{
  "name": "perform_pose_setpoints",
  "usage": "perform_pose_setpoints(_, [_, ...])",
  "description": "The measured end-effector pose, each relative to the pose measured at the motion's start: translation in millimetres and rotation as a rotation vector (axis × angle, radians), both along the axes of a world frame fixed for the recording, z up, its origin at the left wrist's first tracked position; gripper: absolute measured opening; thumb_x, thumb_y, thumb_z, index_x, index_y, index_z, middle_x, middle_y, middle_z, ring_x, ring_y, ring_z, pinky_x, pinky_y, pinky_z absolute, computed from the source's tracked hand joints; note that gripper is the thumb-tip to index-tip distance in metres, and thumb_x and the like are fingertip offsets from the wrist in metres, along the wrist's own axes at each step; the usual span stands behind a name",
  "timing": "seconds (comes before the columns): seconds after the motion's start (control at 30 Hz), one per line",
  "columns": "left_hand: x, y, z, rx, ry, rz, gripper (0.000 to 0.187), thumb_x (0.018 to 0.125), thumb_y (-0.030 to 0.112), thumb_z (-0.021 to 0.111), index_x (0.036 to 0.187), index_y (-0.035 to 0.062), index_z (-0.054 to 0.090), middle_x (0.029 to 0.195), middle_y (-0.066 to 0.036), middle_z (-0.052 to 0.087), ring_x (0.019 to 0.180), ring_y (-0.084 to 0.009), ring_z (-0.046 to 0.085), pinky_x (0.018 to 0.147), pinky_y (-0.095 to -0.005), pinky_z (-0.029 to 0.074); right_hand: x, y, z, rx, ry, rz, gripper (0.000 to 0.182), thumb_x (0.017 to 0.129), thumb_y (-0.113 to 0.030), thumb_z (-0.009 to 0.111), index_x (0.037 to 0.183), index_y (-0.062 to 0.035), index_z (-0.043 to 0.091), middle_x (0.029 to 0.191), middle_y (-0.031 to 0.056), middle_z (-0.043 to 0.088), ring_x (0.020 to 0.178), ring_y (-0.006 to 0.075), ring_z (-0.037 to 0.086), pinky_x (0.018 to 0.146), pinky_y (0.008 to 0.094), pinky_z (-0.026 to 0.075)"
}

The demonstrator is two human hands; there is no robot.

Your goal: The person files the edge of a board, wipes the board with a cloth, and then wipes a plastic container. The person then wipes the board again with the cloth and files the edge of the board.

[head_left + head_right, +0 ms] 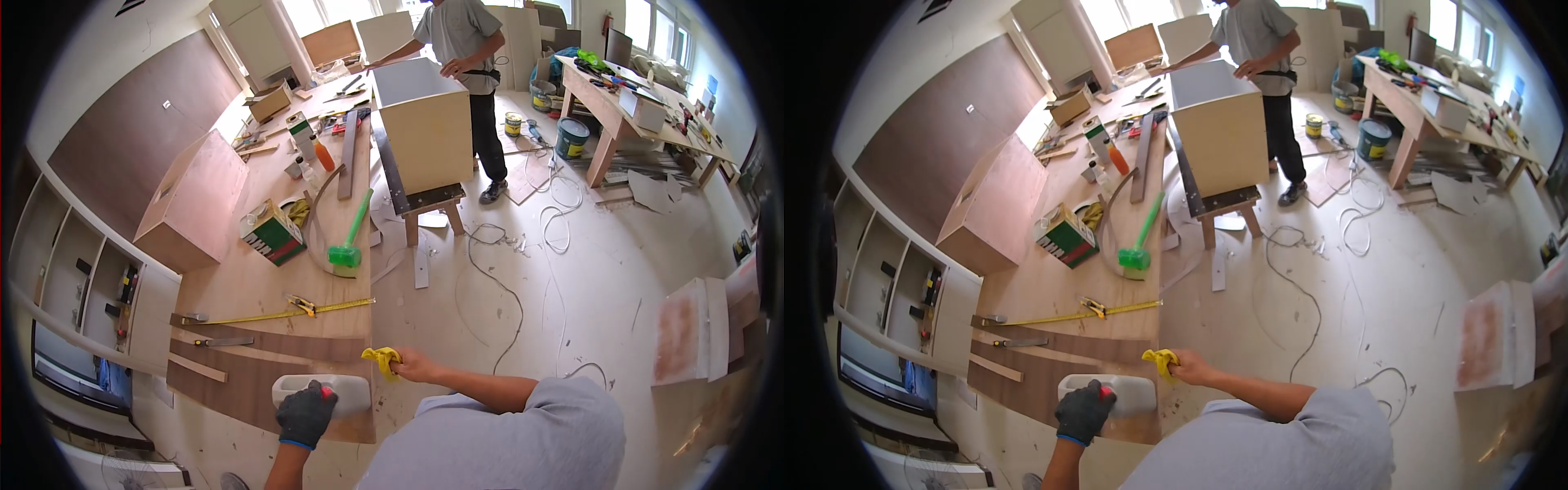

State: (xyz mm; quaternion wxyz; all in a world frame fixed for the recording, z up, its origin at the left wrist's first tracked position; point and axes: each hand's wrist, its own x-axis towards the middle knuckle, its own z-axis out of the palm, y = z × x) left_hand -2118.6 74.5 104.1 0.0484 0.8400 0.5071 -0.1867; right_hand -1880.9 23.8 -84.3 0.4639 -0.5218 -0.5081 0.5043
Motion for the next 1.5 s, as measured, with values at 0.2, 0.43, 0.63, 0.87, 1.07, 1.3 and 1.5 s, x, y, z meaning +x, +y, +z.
perform_pose_setpoints(0.2, [-17.3,-8.6,-23.3,0.02,-0.315,0.072,0.035,0.093,0.039,0.06,0.111,0.0086,0.064,0.091,-0.02,0.073,0.086,-0.0421,0.071,0.08,-0.0537,0.054,26.2,1.5,-21.6,0.021,0.084,-0.041,0.018,0.094,-0.006,0.059,0.112,-0.0048,0.065,0.09,0.0046,0.066,0.083,0.0143,0.058,0.076,0.0328,0.049])
perform_pose_setpoints(0.43, [0.7,-5.8,-3.0,-0.052,-0.195,0.176,0.039,0.089,0.037,0.069,0.115,0.0079,0.066,0.1,-0.024,0.072,0.095,-0.0421,0.07,0.084,-0.0518,0.055,51.8,0.0,-44.4,-0.018,0.071,0.004,0.022,0.094,-0.006,0.061,0.116,-0.0051,0.066,0.092,0.0071,0.068,0.084,0.0165,0.06,0.078,0.0346,0.05])
perform_pose_setpoints(0.63, [-3.9,-1.3,-6.3,-0.057,-0.118,0.048,0.043,0.088,0.034,0.072,0.122,0.0099,0.063,0.099,-0.021,0.072,0.093,-0.0414,0.07,0.082,-0.0521,0.054,61.7,4.9,-56.1,-0.024,0.235,-0.061,0.02,0.092,-0.005,0.062,0.111,-0.0061,0.067,0.091,0.0019,0.067,0.083,0.0142,0.059,0.076,0.035,0.051])
perform_pose_setpoints(0.87, [8.0,-3.7,14.3,-0.18,-0.028,0.236,0.051,0.092,0.049,0.06,0.124,0.0097,0.061,0.103,-0.024,0.072,0.093,-0.0415,0.07,0.084,-0.0537,0.053,75.4,7.6,-88.9,-0.179,0.203,-0.055,0.019,0.099,-0.005,0.059,0.117,-0.0051,0.065,0.099,0.0026,0.068,0.087,0.014,0.066,0.076,0.0323,0.056])
perform_pose_setpoints(1.07, [-37.0,2.0,-27.5,-0.122,-0.121,-0.128,0.039,0.093,0.029,0.065,0.129,0.0143,0.061,0.1,-0.018,0.072,0.094,-0.0361,0.071,0.077,-0.0498,0.055,90.5,12.5,-72.5,-0.171,0.338,0.017,0.027,0.103,-0.006,0.056,0.129,-0.0015,0.06,0.109,0.0049,0.067,0.095,0.0157,0.068,0.083,0.0331,0.059])
perform_pose_setpoints(1.3, [-1.2,5.4,-8.6,-0.119,0.11,0.181,0.058,0.092,0.044,0.059,0.141,0.0115,0.057,0.116,-0.018,0.071,0.101,-0.0381,0.07,0.088,-0.0502,0.054,97.9,15.7,-40.6,-0.116,0.355,0.027,0.029,0.104,-0.01,0.055,0.131,-0.0013,0.06,0.107,0.004,0.066,0.095,0.0147,0.067,0.084,0.0315,0.057])
perform_pose_setpoints(1.5, [-20.1,-4.1,-11.1,-0.065,-0.115,-0.059,0.04,0.092,0.033,0.064,0.123,0.0073,0.062,0.102,-0.02,0.071,0.096,-0.0381,0.069,0.083,-0.0492,0.054,110.5,23.9,-34.4,-0.157,0.366,-0.016,0.026,0.103,-0.013,0.059,0.124,-0.0002,0.064,0.106,0.0044,0.069,0.096,0.0143,0.068,0.085,0.0322,0.058])
